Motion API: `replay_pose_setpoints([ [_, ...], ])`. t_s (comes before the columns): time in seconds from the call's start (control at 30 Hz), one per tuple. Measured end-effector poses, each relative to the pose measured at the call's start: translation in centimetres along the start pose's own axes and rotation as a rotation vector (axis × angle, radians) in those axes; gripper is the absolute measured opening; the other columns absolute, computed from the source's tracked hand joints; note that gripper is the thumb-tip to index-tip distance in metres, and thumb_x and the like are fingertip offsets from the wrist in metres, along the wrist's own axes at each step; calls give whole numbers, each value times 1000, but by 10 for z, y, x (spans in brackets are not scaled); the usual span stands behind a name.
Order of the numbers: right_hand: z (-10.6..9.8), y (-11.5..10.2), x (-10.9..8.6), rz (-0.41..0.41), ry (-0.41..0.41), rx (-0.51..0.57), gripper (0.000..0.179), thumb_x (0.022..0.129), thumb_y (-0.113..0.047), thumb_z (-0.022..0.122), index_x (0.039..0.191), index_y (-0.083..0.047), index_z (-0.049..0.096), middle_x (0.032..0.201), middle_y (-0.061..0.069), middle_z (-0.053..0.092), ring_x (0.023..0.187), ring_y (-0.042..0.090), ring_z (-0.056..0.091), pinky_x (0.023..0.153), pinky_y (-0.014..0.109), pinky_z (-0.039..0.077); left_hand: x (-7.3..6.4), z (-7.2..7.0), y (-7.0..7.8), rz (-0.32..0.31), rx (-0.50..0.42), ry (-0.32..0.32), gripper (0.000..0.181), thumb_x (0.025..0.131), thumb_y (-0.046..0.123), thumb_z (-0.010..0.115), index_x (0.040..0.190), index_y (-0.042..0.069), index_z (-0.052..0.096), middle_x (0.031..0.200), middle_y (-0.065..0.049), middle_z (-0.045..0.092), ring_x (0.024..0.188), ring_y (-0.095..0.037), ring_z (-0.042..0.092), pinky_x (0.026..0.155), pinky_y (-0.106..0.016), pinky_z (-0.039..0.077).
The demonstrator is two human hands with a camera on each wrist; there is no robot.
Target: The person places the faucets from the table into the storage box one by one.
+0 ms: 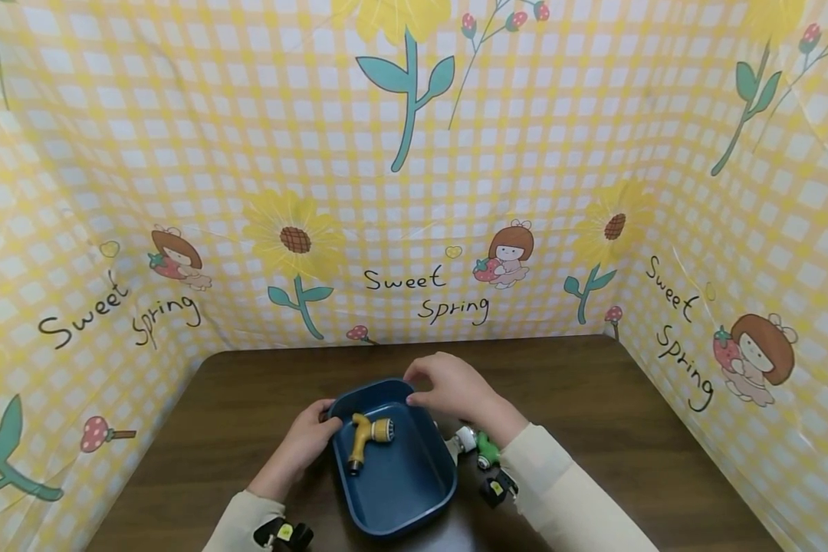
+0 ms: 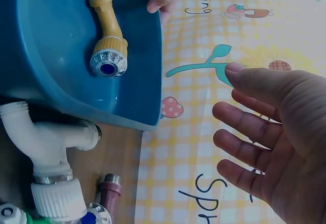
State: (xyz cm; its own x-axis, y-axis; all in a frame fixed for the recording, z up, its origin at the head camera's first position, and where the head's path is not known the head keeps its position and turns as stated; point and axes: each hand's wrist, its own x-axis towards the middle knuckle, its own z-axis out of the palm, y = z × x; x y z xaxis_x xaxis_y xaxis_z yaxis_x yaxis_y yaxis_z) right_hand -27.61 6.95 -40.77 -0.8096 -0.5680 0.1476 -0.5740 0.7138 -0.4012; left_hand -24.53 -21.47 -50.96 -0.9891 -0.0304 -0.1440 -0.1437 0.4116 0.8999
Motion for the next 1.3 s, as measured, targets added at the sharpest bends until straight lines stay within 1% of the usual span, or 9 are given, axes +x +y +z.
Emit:
replay_pose_setpoints([
  [0.13,-6,2,-5,13,9,8,28,90,-34,78,116,-22,74,114,-3,74,109,13,62,97,39,52,0,0,1,-5,-1,3,48,99,13,54,143,-5,49,137,-24,59,117,-30,58,100,-48,50],
  [0.27,-10,3,-11,38,20,28,31,90,-34,78,117,-20,74,114,-4,73,110,13,61,97,38,52,0,1,0,2,-13,9,48,98,11,54,142,-6,50,135,-24,60,115,-28,59,95,-42,52],
  [0.4,-13,7,-16,40,43,23,29,90,-34,79,116,-21,74,112,-8,72,109,12,62,95,38,52,0,1,0,11,-13,18,48,96,10,54,141,-6,51,135,-23,60,116,-29,59,93,-39,51],
  [0.53,-13,12,-20,44,53,13,27,90,-35,79,114,-23,74,110,-9,72,108,11,62,93,36,53,-1,2,1,11,1,23,48,97,11,54,141,-6,51,136,-23,60,117,-29,58,94,-40,51],
  [0.7,-13,18,-26,52,60,22,26,91,-34,78,113,-23,74,108,-10,72,105,10,62,90,34,53,-3,1,1,25,10,21,47,97,11,55,141,-7,51,135,-23,61,115,-29,59,94,-41,51],
  [0.93,-15,22,-35,37,76,61,25,91,-32,78,112,-20,75,108,-6,73,105,13,62,88,35,54,-5,1,2,27,-2,16,47,97,12,55,141,-6,51,134,-23,61,112,-27,59,91,-39,52],
  [1.1,-14,26,-41,27,91,53,28,92,-33,77,114,-17,74,110,0,73,107,19,63,89,38,53,-4,1,1,22,14,22,47,97,11,54,141,-6,51,135,-23,60,113,-28,59,92,-40,52],
  [1.3,-15,27,-46,45,111,31,24,90,-33,79,110,-21,75,103,-8,70,101,10,60,86,35,53,-4,2,1,11,0,19,47,98,11,54,142,-6,50,135,-23,60,114,-28,59,93,-40,52],
])
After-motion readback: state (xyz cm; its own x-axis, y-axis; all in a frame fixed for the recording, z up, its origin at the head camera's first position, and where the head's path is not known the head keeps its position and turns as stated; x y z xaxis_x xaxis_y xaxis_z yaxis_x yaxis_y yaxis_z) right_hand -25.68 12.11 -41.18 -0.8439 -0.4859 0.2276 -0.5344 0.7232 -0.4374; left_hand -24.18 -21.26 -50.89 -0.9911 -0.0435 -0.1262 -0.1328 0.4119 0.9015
